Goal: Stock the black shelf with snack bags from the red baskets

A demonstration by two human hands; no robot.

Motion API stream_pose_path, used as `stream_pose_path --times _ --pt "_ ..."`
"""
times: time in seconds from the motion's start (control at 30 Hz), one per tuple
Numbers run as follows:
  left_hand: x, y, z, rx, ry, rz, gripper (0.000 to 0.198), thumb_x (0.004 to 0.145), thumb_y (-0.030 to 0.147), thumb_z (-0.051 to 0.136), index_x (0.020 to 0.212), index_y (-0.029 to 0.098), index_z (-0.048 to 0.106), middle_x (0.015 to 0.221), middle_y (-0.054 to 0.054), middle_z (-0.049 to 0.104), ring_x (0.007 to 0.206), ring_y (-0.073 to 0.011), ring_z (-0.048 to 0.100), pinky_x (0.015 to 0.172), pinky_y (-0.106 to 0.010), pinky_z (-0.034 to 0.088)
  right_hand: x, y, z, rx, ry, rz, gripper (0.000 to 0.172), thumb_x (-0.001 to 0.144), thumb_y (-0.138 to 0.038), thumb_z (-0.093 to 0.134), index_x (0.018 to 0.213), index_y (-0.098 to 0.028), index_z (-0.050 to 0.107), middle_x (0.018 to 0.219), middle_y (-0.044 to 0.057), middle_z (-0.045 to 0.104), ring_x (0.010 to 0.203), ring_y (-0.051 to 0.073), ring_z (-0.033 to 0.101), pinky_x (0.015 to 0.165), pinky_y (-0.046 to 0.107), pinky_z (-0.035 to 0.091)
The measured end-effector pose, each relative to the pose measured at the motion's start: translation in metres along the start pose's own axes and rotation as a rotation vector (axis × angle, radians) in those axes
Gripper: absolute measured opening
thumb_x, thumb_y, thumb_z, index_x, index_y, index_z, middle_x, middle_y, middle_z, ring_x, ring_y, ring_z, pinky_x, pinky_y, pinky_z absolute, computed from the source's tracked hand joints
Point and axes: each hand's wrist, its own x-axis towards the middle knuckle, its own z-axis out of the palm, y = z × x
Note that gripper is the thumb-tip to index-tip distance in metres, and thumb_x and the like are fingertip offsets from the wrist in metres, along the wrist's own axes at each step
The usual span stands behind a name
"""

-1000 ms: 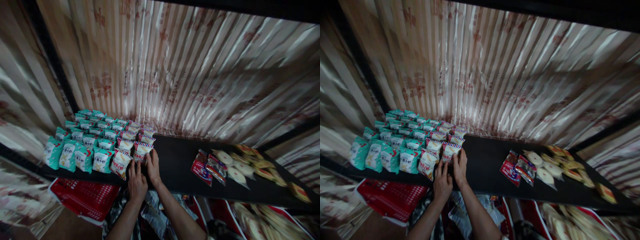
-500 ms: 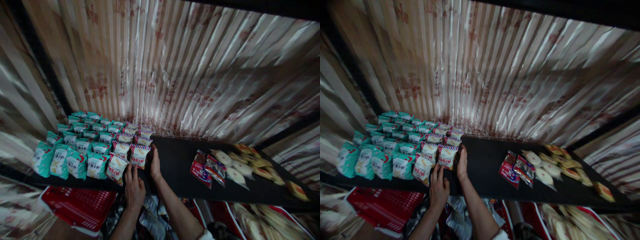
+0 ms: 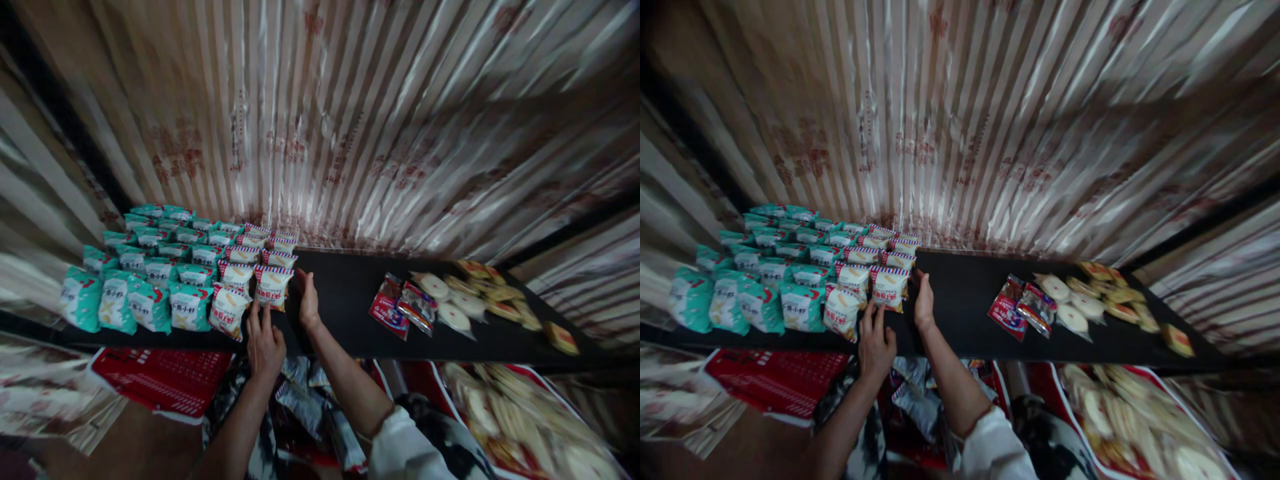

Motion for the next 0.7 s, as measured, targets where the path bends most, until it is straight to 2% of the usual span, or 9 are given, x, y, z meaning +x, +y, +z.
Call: stream_pose_path --times 0.07,0.17,0.27,0.33,0.4,0.47,0.57,0.63,0.7 --pt "-0.003 0.0 -0.002 0.003 0.003 0.021 0.051 0.077 0.007 0.041 0.128 0.017 0.047 0.135 -0.013 0.041 0.121 -0.028 0.042 0.099 -0.046 0.04 -0.021 -0.001 -0.018 0.012 0.089 -0.004 0.068 0.082 -0.066 0.034 0.114 -0.012 0.059 0.127 0.013 0.057 0.117 0.023 0.053 0.098 0.035 0.04" --pt "-0.01 -0.001 -0.003 -0.018 -0.059 0.115 0.043 0.079 0.007 0.039 0.118 0.015 0.054 0.124 -0.013 0.05 0.117 -0.0247 0.046 0.099 -0.041 0.04 -0.064 -0.003 -0.051 -0.038 0.109 -0.043 0.06 0.083 -0.062 0.039 0.111 -0.014 0.06 0.116 0.013 0.063 0.107 0.023 0.058 0.09 0.035 0.046" --pt "-0.021 0.001 -0.005 -0.034 -0.346 0.219 0.037 0.081 0.007 0.035 0.108 0.015 0.059 0.113 -0.011 0.058 0.11 -0.0214 0.05 0.099 -0.037 0.04 -0.112 -0.001 -0.085 -0.165 0.06 -0.075 0.049 0.084 -0.056 0.044 0.104 -0.016 0.062 0.097 0.009 0.069 0.092 0.021 0.063 0.081 0.032 0.048" --pt "-0.031 0.004 -0.006 -0.032 -0.545 0.269 0.033 0.081 0.008 0.036 0.1 0.017 0.062 0.106 -0.009 0.061 0.105 -0.02 0.052 0.097 -0.035 0.041 -0.14 0.008 -0.105 -0.318 -0.013 -0.062 0.043 0.084 -0.054 0.045 0.091 -0.017 0.066 0.08 0.005 0.069 0.08 0.02 0.063 0.074 0.031 0.049" --pt "-0.045 0.008 -0.006 -0.027 -0.658 0.287 0.03 0.079 0.008 0.039 0.093 0.019 0.063 0.098 -0.006 0.063 0.098 -0.018 0.056 0.092 -0.031 0.044 -0.161 0.02 -0.122 -0.483 -0.09 -0.054 0.04 0.084 -0.052 0.045 0.085 -0.018 0.067 0.079 0.005 0.069 0.077 0.02 0.063 0.073 0.031 0.049" --pt "-0.061 0.011 -0.004 -0.021 -0.73 0.277 0.03 0.077 0.007 0.04 0.091 0.02 0.064 0.094 -0.004 0.064 0.091 -0.0159 0.06 0.087 -0.028 0.047 -0.173 0.031 -0.135 -0.616 -0.031 -0.109 0.038 0.084 -0.049 0.044 0.088 -0.019 0.066 0.087 0.008 0.069 0.082 0.022 0.063 0.076 0.035 0.049" --pt "-0.089 0.018 0.0 -0.017 -0.837 0.244 0.034 0.077 0.005 0.038 0.094 0.019 0.064 0.097 -0.004 0.065 0.092 -0.0146 0.061 0.087 -0.026 0.047 -0.176 0.039 -0.153 -0.837 0.185 -0.178 0.04 0.083 -0.047 0.043 0.099 -0.018 0.065 0.1 0.013 0.065 0.099 0.027 0.058 0.089 0.041 0.045" --pt "-0.106 0.023 0.003 -0.016 -0.901 0.225 0.035 0.076 0.004 0.038 0.096 0.018 0.064 0.099 -0.005 0.065 0.095 -0.0152 0.061 0.089 -0.027 0.046 -0.171 0.038 -0.163 -0.954 0.327 -0.114 0.046 0.081 -0.047 0.045 0.109 -0.015 0.061 0.109 0.017 0.06 0.107 0.03 0.054 0.091 0.044 0.042" --pt "-0.121 0.029 0.005 -0.018 -0.969 0.211 0.036 0.075 0.004 0.039 0.096 0.018 0.064 0.1 -0.006 0.065 0.097 -0.0163 0.061 0.09 -0.028 0.046 -0.164 0.035 -0.172 -0.988 0.354 0.029 0.05 0.079 -0.046 0.047 0.116 -0.014 0.058 0.113 0.019 0.06 0.106 0.031 0.056 0.086 0.044 0.044"
